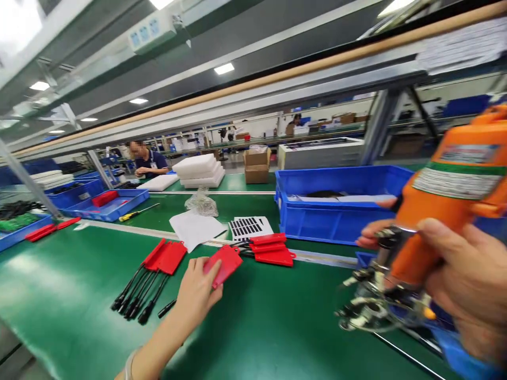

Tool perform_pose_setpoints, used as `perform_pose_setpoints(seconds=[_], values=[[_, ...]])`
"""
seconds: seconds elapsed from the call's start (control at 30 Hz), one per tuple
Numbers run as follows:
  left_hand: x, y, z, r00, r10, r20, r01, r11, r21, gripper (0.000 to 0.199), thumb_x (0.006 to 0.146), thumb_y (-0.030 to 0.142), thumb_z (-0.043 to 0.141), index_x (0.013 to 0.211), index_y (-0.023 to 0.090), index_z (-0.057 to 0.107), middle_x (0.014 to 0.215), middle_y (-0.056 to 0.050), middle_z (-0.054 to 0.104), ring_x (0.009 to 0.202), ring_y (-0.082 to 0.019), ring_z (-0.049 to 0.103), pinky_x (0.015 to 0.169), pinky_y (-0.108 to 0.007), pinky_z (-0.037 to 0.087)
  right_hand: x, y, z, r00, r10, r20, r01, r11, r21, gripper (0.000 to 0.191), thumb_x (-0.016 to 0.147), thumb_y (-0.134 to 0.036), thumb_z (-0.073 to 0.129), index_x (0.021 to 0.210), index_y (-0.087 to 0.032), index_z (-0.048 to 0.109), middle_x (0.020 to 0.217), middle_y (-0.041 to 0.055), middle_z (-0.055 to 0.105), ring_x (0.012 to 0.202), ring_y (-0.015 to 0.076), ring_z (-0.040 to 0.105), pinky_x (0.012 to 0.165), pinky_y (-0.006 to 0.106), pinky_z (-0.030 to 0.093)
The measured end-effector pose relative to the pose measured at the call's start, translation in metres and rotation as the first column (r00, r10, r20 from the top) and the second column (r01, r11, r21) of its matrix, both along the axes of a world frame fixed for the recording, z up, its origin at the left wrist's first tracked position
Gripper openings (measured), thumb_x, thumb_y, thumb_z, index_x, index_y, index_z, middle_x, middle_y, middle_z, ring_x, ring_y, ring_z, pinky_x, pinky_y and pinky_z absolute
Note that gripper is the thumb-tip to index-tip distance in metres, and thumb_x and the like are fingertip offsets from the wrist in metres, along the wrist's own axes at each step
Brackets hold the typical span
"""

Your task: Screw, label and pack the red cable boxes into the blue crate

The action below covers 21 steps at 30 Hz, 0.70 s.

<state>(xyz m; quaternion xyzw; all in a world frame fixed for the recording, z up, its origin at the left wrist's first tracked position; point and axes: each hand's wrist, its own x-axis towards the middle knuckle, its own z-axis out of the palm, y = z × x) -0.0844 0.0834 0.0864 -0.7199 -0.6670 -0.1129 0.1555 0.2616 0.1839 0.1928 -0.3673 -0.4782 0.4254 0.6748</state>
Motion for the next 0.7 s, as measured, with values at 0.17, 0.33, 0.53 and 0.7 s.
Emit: perform_pose_setpoints(seconds=[0.17,0.33,0.53,0.7], values=[[0.083,0.030,-0.019,0.953,-0.293,0.075,0.302,0.933,-0.194,0.053,0.076,0.020,0.061,0.128,0.015,0.054,0.120,-0.016,0.047,0.108,-0.031,0.046,0.089,-0.042,0.050,-0.020,-0.007,0.009,0.998,0.021,-0.058,-0.019,0.999,0.039,0.058,0.052,-0.054,0.086,0.098,-0.025,0.067,0.092,0.0057,0.064,0.059,0.0165,0.058,0.040,0.026,0.052],[0.115,0.052,-0.040,0.917,-0.368,0.151,0.397,0.876,-0.273,0.052,0.081,0.021,0.056,0.132,0.018,0.050,0.123,-0.015,0.044,0.106,-0.028,0.049,0.090,-0.042,0.051,-0.032,0.002,-0.009,0.994,0.098,-0.039,-0.089,0.979,0.184,0.041,0.078,-0.053,0.070,0.106,-0.023,0.063,0.063,-0.0032,0.055,0.046,0.0106,0.049,0.041,0.022,0.047],[0.115,0.054,-0.043,0.899,-0.378,0.221,0.430,0.858,-0.282,0.048,0.080,0.020,0.058,0.128,0.017,0.053,0.120,-0.015,0.045,0.104,-0.028,0.051,0.090,-0.043,0.050,-0.050,0.012,-0.028,0.995,0.077,-0.057,-0.062,0.973,0.224,0.049,0.085,-0.062,0.055,0.111,-0.022,0.063,0.065,0.0013,0.058,0.048,0.0164,0.055,0.041,0.028,0.047],[0.116,0.054,-0.043,0.899,-0.370,0.235,0.426,0.864,-0.269,0.047,0.080,0.019,0.058,0.126,0.017,0.054,0.120,-0.014,0.045,0.107,-0.029,0.050,0.090,-0.043,0.050,-0.057,0.016,-0.036,0.998,0.053,-0.045,-0.043,0.977,0.209,0.048,0.085,-0.064,0.054,0.106,-0.021,0.062,0.061,0.0005,0.056,0.049,0.0174,0.056,0.040,0.028,0.046]])
